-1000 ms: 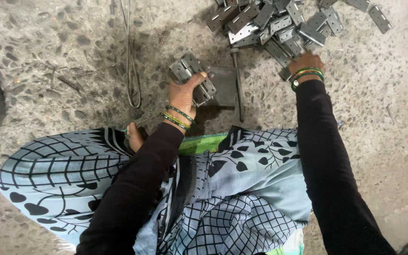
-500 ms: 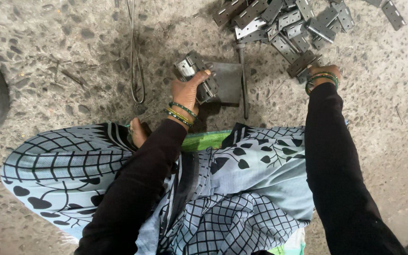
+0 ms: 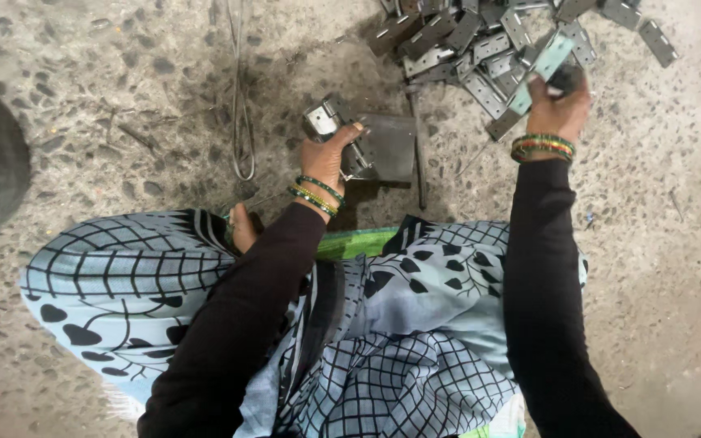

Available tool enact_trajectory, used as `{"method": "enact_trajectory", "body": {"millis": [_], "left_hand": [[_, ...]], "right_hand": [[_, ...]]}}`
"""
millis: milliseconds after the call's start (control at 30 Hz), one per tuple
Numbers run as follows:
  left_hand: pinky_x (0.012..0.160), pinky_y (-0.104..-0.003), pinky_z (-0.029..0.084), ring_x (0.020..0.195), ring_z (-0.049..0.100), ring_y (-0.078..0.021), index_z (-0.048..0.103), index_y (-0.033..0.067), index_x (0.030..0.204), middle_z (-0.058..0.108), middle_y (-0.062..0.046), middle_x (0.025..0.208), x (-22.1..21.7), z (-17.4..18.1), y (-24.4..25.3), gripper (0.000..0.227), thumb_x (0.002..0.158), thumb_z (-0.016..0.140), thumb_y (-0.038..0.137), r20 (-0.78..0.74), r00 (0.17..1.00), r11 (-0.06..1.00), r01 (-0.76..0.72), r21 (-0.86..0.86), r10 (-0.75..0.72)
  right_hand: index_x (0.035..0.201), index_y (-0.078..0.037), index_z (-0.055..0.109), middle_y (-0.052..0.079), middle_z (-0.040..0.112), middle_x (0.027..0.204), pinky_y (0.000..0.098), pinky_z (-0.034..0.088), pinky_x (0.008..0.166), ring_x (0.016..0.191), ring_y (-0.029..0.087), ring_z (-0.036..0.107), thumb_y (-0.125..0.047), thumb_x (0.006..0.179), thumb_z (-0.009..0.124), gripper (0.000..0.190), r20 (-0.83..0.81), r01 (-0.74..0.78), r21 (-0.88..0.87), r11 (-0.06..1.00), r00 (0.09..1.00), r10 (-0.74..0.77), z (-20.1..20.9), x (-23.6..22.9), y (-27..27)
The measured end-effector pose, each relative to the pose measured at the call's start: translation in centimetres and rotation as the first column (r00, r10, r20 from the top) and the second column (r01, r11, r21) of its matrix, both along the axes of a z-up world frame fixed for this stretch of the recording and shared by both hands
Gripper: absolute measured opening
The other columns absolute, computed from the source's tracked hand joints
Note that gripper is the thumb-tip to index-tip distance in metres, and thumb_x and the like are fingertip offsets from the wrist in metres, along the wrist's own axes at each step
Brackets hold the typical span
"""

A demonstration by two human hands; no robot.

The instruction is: The person sits on the floor and assembles small metal hinges by hand. They pick up hinge plates and pins from a pile, align them on a metal block, and press the pins into place using a hammer. The assembled hinges are placed into a separate pile.

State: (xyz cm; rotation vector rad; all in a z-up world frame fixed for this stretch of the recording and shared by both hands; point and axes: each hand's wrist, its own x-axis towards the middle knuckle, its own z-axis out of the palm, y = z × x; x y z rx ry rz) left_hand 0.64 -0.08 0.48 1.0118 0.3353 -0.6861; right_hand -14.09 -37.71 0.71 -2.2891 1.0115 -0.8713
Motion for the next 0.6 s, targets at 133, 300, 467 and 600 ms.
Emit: {"method": "enact_trajectory", "body": {"millis": [133, 300, 467, 600], "left_hand": [[0.066, -0.037, 0.055, 0.073, 0.066, -0.0165, 0.072, 0.0046, 0.09, 0.072, -0.005, 0.085, 0.4, -0.9, 0.5, 0.027, 0.072, 0.091, 0.011, 0.057, 0.997, 0.988, -0.065, 0.137, 0.058], [0.063, -0.036, 0.058, 0.07, 0.07, -0.0168, 0.072, 0.0044, 0.089, 0.074, -0.005, 0.084, 0.0, -0.9, 0.1, 0.028, 0.068, 0.089, 0.013, 0.052, 0.997, 0.998, -0.061, -0.016, 0.062], [0.064, -0.036, 0.056, 0.068, 0.067, -0.0178, 0.074, -0.0013, 0.09, 0.073, -0.008, 0.084, 0.5, -0.2, 0.4, 0.031, 0.068, 0.091, 0.013, 0.052, 0.997, 0.995, -0.064, 0.078, 0.06], [0.069, -0.037, 0.059, 0.07, 0.069, -0.0191, 0.072, -0.0001, 0.092, 0.073, -0.009, 0.086, 0.0, -1.2, 0.0, 0.038, 0.064, 0.092, 0.016, 0.053, 0.997, 0.992, -0.058, 0.114, 0.053]], "right_hand": [[0.144, -0.008, 0.06, 0.012, 0.066, 0.122, 0.0361, 0.065, 0.081, 0.097, 0.025, 0.071, -0.006, 0.108, 0.073, 0.038, 0.169, -0.245, -0.54, 0.805, 0.906, 0.389, 4.5, 2.6, 9.6], [0.133, -0.013, 0.065, 0.022, 0.059, 0.126, 0.0503, 0.058, 0.085, 0.108, 0.04, 0.065, -0.019, 0.094, 0.072, 0.04, -0.638, -0.617, -0.22, 0.756, 0.677, 0.366, 1.2, 3.5, 18.8], [0.132, -0.009, 0.062, 0.029, 0.061, 0.116, 0.0521, 0.056, 0.08, 0.098, 0.046, 0.067, -0.037, 0.081, 0.082, 0.061, -0.613, -0.578, -0.195, 0.793, 0.703, 0.361, -0.4, 3.7, 19.1], [0.133, -0.01, 0.068, 0.028, 0.068, 0.109, 0.0508, 0.057, 0.081, 0.093, 0.043, 0.069, -0.037, 0.081, 0.082, 0.06, -0.582, -0.458, 0.062, 0.887, 0.705, 0.405, 0.5, 3.9, 18.1]]}}
